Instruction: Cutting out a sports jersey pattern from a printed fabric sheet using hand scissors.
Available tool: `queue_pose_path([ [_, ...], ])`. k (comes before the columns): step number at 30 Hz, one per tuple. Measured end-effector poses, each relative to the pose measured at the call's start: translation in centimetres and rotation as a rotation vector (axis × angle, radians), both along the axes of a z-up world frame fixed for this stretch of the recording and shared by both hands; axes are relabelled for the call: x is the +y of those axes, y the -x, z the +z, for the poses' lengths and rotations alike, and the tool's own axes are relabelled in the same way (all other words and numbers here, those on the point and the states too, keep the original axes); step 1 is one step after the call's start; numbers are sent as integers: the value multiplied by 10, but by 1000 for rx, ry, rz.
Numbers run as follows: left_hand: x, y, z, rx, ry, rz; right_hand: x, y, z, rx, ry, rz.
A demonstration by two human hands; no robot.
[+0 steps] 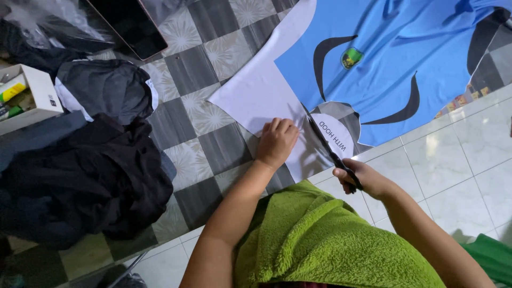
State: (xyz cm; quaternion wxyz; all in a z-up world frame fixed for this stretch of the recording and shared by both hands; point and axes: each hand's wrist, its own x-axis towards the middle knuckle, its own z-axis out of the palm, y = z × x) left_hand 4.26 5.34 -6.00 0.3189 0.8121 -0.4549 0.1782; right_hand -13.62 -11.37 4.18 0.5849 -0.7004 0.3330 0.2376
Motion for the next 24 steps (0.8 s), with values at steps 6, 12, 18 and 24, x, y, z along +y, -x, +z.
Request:
queue_pose_path([
  [6,3,1,7,-31,55,-51,-6,-13,-13,-37,-38,1],
  [12,4,1,10,-35,95,-65,-6,-19,-17,-88,-21,19],
  [18,4,1,13,-26,110,-70,-1,-18,-11,-104,-4,-56],
  [24,3,0,10,-34,123,-86,0,-20,-6,-118,11,-78],
])
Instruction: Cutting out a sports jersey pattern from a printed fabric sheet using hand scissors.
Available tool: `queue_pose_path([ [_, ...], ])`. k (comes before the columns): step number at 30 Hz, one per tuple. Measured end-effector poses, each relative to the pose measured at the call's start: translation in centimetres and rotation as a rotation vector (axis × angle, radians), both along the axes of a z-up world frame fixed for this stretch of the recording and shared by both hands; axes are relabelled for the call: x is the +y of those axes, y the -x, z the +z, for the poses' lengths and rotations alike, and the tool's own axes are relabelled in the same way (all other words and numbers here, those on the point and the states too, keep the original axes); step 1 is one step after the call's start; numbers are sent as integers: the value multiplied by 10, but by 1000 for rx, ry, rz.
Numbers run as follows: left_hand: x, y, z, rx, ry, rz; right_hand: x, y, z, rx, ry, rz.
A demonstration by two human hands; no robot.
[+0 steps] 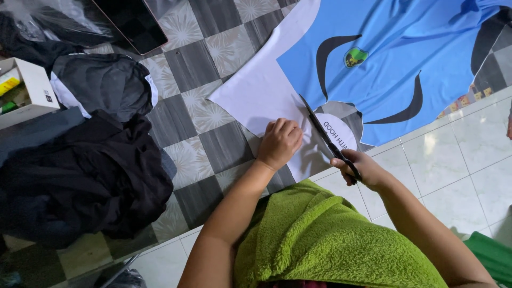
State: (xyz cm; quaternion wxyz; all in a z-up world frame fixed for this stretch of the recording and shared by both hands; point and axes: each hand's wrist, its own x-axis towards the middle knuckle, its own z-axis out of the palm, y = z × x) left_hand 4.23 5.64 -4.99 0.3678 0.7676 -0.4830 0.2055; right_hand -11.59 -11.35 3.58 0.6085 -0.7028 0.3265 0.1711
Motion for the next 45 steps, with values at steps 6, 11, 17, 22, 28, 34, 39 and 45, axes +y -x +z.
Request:
queue_pose_path([
  [6,0,0,2,-16,20,-8,-5,1,-4,67,17,22],
  [11,0,0,4,-27,31,-7,-7,-9,0,45,13,52],
  [17,3,0,11,-13,37,-24,-9,-23,-7,17,-9,92],
  [22,3,-1,10,-9,46,-22,-12,-28,-12,12,-9,111],
  [28,1,1,4,-22,56,-15,-10,-30,-5,40,19,93],
  [34,3,-1,8,-22,43,-32,-7,-37,-4,53,-3,85],
  [39,7,0,22,-10,46,-61,-9,-48,-12,16,-15,109],
  [45,6,0,21,-16,71,-85,-12,-57,-10,24,-14,144],
])
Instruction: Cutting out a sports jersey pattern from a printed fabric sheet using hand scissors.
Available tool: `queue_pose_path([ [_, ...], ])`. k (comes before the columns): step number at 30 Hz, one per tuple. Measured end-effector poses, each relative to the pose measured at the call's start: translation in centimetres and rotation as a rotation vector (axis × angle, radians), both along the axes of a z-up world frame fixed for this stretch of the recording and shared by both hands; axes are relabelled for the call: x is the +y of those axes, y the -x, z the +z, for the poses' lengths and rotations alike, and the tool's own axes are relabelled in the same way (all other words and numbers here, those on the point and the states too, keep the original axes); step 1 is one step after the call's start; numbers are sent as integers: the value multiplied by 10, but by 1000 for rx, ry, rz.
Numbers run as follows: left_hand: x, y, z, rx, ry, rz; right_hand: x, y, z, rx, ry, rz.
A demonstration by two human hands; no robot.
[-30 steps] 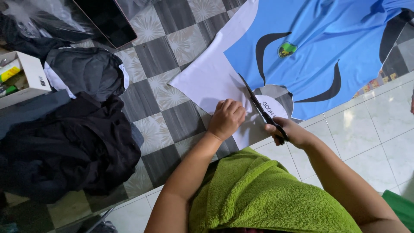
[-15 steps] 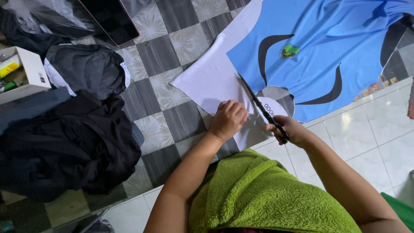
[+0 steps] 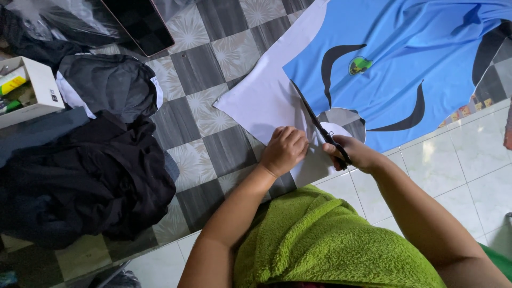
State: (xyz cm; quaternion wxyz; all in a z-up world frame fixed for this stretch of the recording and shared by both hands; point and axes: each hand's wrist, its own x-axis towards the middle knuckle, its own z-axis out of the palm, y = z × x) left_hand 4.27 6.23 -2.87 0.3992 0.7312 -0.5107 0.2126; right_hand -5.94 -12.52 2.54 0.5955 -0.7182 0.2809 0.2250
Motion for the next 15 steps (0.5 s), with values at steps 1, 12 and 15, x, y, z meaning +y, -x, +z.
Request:
queue_pose_path([
  [1,0,0,1,0,1,0,1,0,0,0,1,0],
  [12,-1,0,-1,22,24,-26,-10,6,-22,-4,-2,-38],
  [15,1,1,2,5,30,-31,-4,-2,-6,-19,2,-21],
])
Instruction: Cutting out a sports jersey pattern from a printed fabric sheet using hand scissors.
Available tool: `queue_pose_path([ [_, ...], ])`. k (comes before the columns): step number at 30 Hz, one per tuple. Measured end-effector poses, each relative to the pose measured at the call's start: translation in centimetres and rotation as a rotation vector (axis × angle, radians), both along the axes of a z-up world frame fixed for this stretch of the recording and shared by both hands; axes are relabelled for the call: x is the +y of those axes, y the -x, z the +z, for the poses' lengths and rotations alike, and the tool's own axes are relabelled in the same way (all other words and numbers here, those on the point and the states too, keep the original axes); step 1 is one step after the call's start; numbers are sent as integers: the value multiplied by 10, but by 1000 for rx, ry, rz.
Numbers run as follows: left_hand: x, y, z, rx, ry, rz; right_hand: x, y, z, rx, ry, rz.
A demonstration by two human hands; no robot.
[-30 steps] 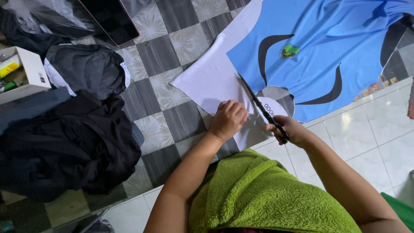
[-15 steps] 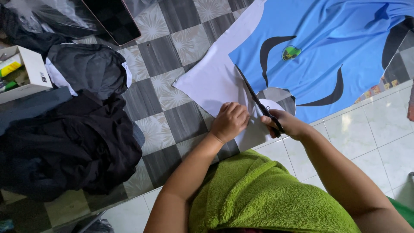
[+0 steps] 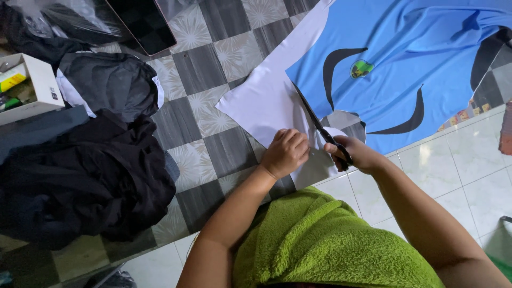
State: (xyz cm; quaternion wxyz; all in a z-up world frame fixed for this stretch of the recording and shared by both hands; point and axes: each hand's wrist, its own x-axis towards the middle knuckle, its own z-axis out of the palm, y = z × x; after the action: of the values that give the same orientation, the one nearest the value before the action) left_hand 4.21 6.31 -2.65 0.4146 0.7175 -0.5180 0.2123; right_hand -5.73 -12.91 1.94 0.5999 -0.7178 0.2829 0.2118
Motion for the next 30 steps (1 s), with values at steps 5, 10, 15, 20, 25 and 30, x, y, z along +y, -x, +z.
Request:
queue_pose_path([
  [5,-3,2,-10,1,12,2,-1,-18,1,11,-37,14],
  [10,-3,2,-10,7,35,-2,2,-21,0,-10,-53,-20],
  [15,-3,2,-10,-7,37,-16,7,-22,7,56,-23,-33],
  [20,-3,4,-13,-7,45,-31,2,-28,6,60,2,7],
  [25,1,3,3,-31,52,-38,-5,-41,-6,69,-24,29],
  [30,1,2,5,-36,53,-39,-3,-49,-3,67,-27,3],
])
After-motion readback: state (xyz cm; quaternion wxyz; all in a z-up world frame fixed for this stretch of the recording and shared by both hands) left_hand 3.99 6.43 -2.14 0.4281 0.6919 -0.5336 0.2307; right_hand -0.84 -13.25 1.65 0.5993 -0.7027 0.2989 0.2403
